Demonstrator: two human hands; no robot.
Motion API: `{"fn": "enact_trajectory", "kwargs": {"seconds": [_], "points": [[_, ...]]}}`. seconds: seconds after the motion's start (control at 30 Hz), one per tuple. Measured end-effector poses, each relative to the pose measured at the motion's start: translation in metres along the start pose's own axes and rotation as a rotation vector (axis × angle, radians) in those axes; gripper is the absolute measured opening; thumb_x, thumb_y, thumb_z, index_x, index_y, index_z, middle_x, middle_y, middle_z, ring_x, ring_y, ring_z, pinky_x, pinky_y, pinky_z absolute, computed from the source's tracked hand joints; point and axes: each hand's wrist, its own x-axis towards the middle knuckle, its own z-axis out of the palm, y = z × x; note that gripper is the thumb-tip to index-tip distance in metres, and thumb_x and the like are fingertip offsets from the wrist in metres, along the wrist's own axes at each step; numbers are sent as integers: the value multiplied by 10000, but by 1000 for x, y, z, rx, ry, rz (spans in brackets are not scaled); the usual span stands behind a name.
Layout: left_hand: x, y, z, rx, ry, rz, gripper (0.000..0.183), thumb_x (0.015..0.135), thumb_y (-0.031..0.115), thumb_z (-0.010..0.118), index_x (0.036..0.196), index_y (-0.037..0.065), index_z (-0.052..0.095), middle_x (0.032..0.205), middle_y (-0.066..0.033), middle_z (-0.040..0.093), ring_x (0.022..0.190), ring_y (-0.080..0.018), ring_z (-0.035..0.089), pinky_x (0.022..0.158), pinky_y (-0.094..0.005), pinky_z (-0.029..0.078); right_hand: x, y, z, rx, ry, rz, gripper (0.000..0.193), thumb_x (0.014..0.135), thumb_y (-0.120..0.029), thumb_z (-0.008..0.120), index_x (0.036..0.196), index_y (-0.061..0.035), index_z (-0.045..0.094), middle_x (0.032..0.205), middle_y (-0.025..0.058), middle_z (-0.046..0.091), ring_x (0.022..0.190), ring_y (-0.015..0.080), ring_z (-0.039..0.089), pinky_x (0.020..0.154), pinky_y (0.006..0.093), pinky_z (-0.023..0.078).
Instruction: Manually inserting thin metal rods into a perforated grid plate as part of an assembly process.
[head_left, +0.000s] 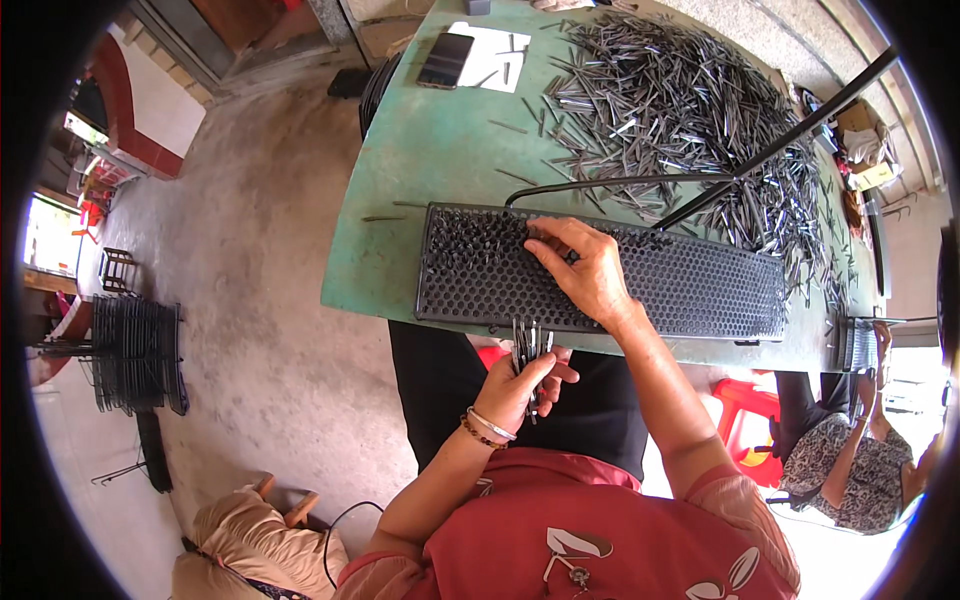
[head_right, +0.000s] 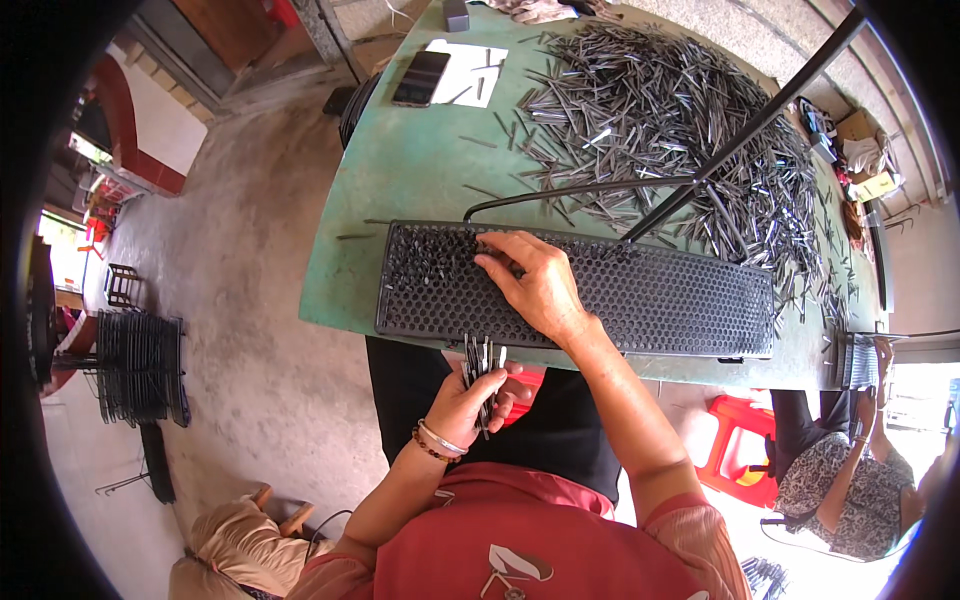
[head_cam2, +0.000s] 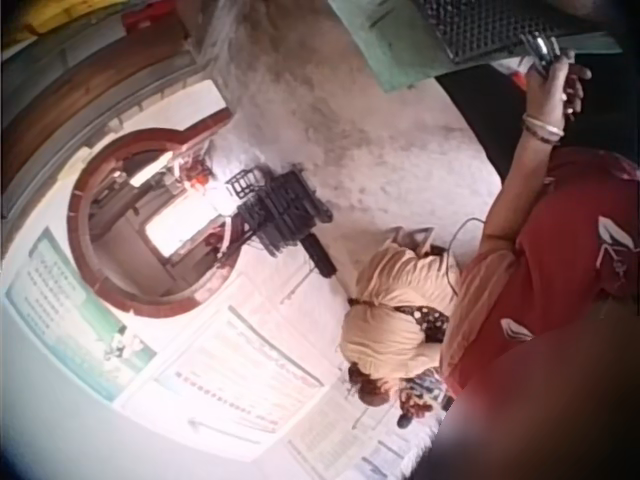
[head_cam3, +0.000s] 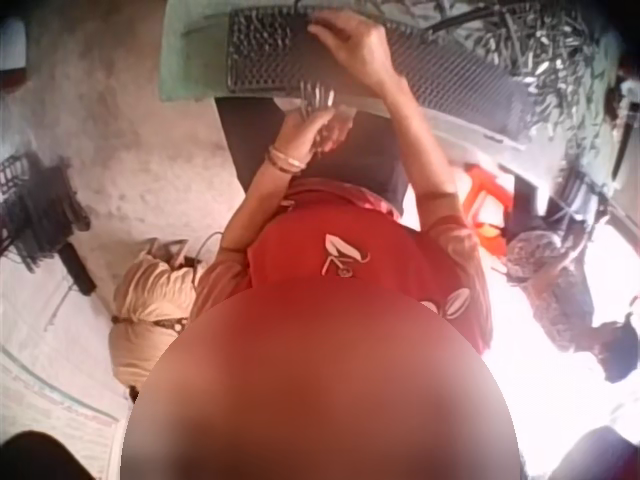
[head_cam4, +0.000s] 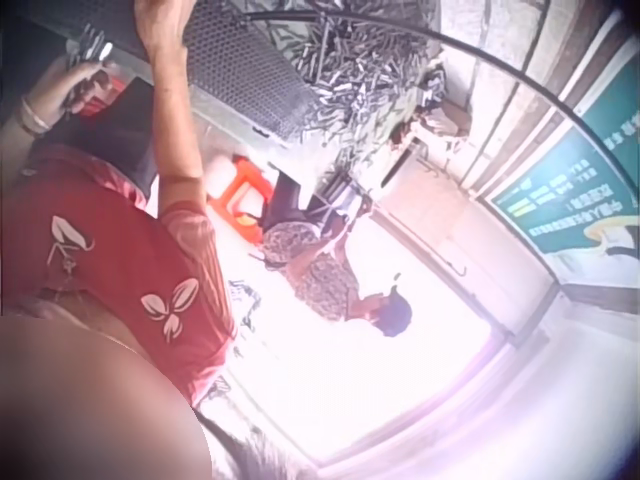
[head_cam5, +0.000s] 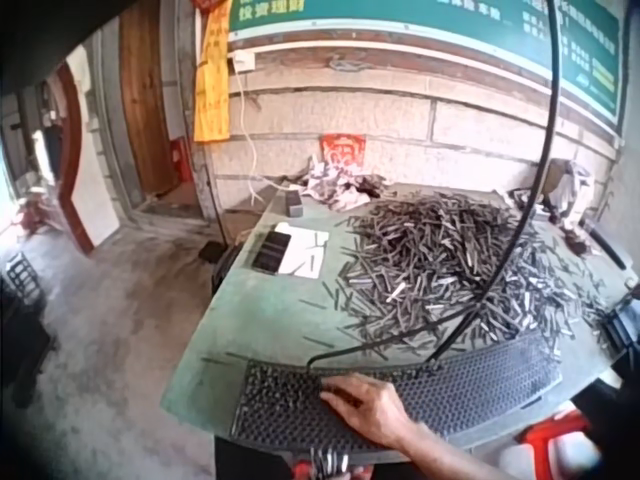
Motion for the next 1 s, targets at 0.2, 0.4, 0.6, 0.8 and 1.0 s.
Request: {"fn": "enact_trajectory", "kwargs": {"seconds": [0.2, 0.4, 0.6, 0.8, 1.0], "points": [[1, 3, -1, 14, -7, 11, 253, 947, 232, 521, 1050, 14, 597, 851, -107, 667, 572, -85, 540, 437, -226, 427, 1, 5, 3, -63, 7, -115, 206, 800, -77, 694, 994, -14, 666, 923, 110, 657, 772, 222, 644, 643, 291, 515], [-1, 6, -1, 3, -41, 13, 260, 936, 204, 528, 1092, 4, 581, 908, -116, 663, 644, -90, 558, 496, -231, 467, -2, 7, 4, -145, 39, -160, 215, 797, -99, 696, 998, -28, 672, 965, 120, 614, 815, 268, 622, 685, 341, 505], [2, 10, -2, -128, 5, -40, 288, 908, 154, 555, 1146, -7, 557, 988, -106, 643, 760, -116, 604, 629, -257, 517, -1, -6, 4, -171, 120, -52, 208, 798, -85, 693, 996, -23, 679, 962, 109, 604, 827, 248, 614, 699, 317, 498], [-1, 17, 3, -275, -21, -31, 276, 927, 107, 508, 1160, -41, 526, 1025, -157, 629, 926, -233, 638, 800, -392, 551, -12, -20, -6, -20, 150, 39, 209, 797, -57, 686, 1003, -24, 680, 971, 100, 607, 842, 215, 618, 705, 296, 497], [3, 17, 4, -241, -33, 9, 249, 951, 120, 489, 1147, -23, 542, 1042, -154, 626, 932, -233, 642, 809, -391, 557, -5, -5, -14, -121, 43, -113, 181, 799, -33, 673, 980, -21, 679, 957, 98, 607, 840, 231, 615, 722, 306, 500]]}}
